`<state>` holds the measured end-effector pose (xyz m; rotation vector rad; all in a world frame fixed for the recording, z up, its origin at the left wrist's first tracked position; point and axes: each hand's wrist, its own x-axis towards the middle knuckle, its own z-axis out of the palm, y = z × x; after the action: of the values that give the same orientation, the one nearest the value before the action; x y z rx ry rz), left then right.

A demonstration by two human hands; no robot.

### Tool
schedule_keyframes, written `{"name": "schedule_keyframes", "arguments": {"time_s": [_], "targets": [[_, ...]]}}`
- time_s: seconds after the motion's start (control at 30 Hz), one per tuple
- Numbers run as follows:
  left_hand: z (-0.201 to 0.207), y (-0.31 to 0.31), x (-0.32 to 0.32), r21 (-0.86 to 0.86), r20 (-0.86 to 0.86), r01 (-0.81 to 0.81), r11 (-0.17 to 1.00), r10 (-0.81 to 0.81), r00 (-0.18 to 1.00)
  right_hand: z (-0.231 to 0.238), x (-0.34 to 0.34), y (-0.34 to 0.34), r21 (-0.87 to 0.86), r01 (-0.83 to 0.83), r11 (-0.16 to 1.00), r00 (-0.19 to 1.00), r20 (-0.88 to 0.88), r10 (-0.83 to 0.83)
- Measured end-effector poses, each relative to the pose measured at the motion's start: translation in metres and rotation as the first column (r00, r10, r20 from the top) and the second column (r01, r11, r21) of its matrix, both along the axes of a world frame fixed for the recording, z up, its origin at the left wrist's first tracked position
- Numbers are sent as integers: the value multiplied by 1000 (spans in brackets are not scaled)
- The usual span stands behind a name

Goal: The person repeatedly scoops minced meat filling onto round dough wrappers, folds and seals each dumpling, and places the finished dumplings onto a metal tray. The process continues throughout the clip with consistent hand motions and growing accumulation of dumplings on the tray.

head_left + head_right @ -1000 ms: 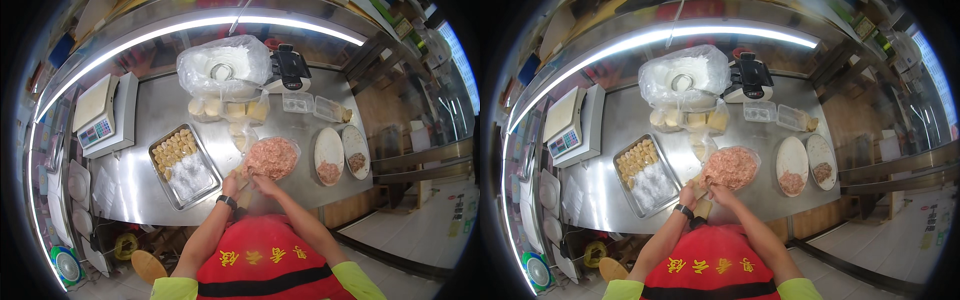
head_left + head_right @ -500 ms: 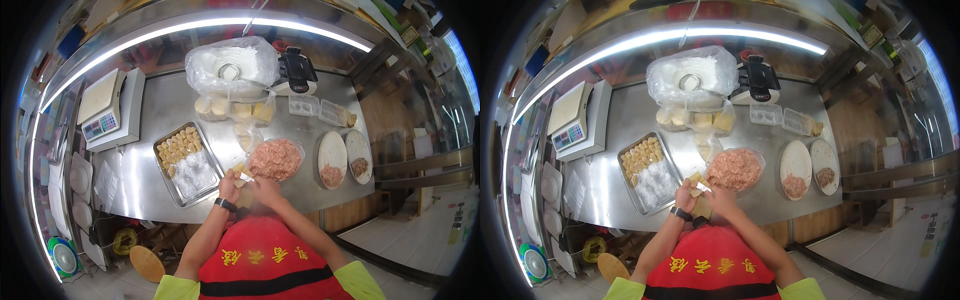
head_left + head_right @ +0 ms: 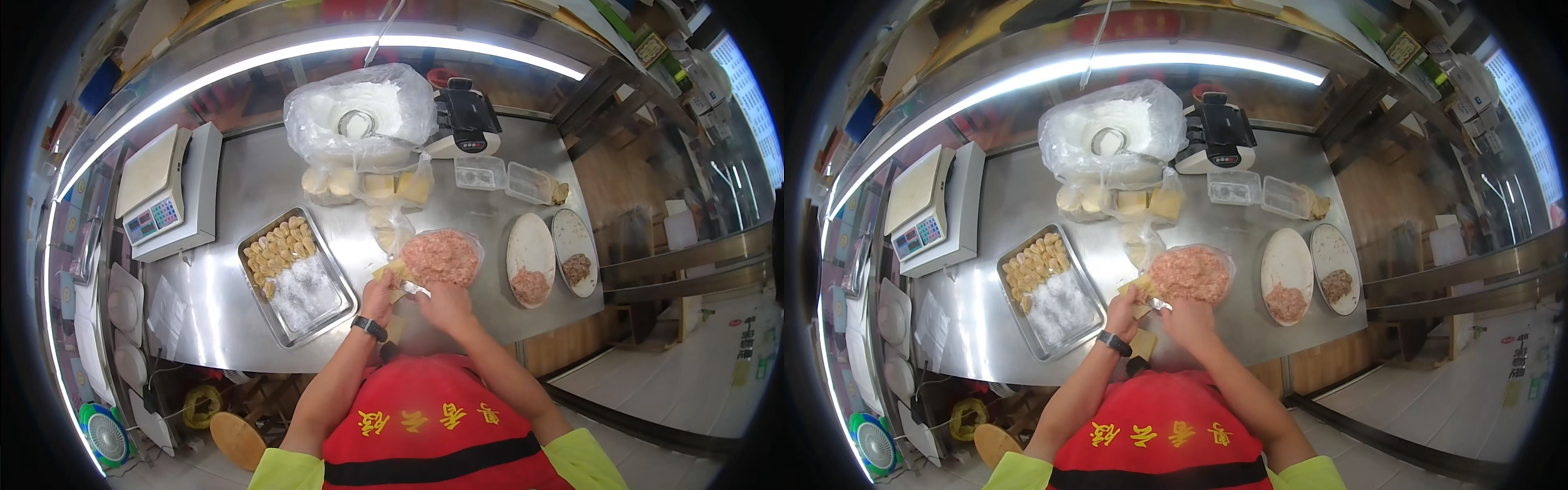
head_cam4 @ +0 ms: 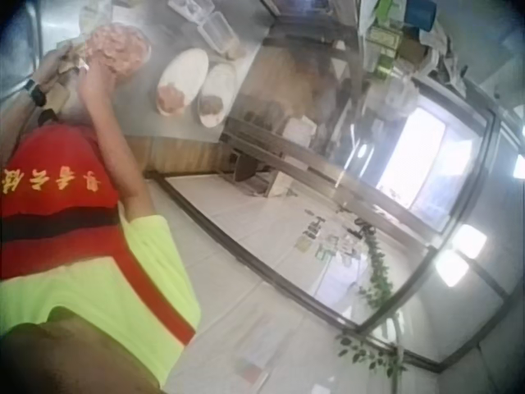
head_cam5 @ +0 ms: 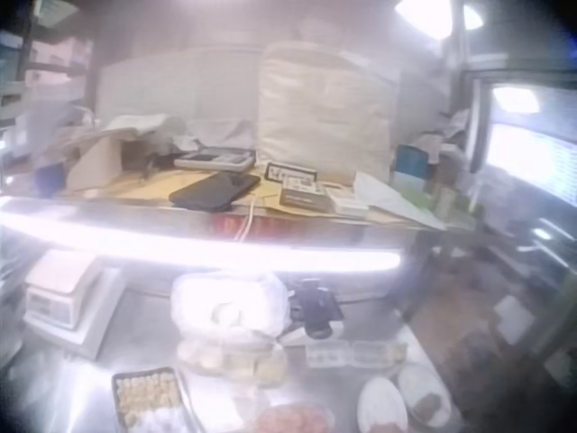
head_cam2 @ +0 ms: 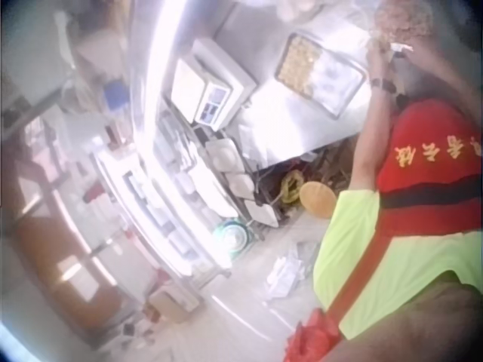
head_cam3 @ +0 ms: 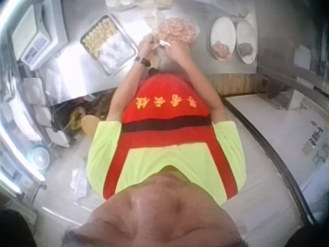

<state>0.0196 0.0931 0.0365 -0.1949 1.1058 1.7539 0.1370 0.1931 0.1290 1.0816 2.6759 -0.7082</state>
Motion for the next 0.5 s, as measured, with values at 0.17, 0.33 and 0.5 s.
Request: {"name": "schedule_keyframes", "arguments": {"time_s": [0.17, 0.33, 0.5], "targets": [[6, 10, 6, 54, 79, -34, 998, 29, 996, 23, -1, 15, 87, -3, 996, 1000, 22, 1], [9, 16, -8, 99, 123, -74, 992, 62, 991, -5, 12, 37, 8, 86, 996, 992, -97, -85], [12, 20, -12, 161, 181, -97, 982, 67, 981, -56, 39, 51, -28, 178, 984, 962, -207, -180]]}}
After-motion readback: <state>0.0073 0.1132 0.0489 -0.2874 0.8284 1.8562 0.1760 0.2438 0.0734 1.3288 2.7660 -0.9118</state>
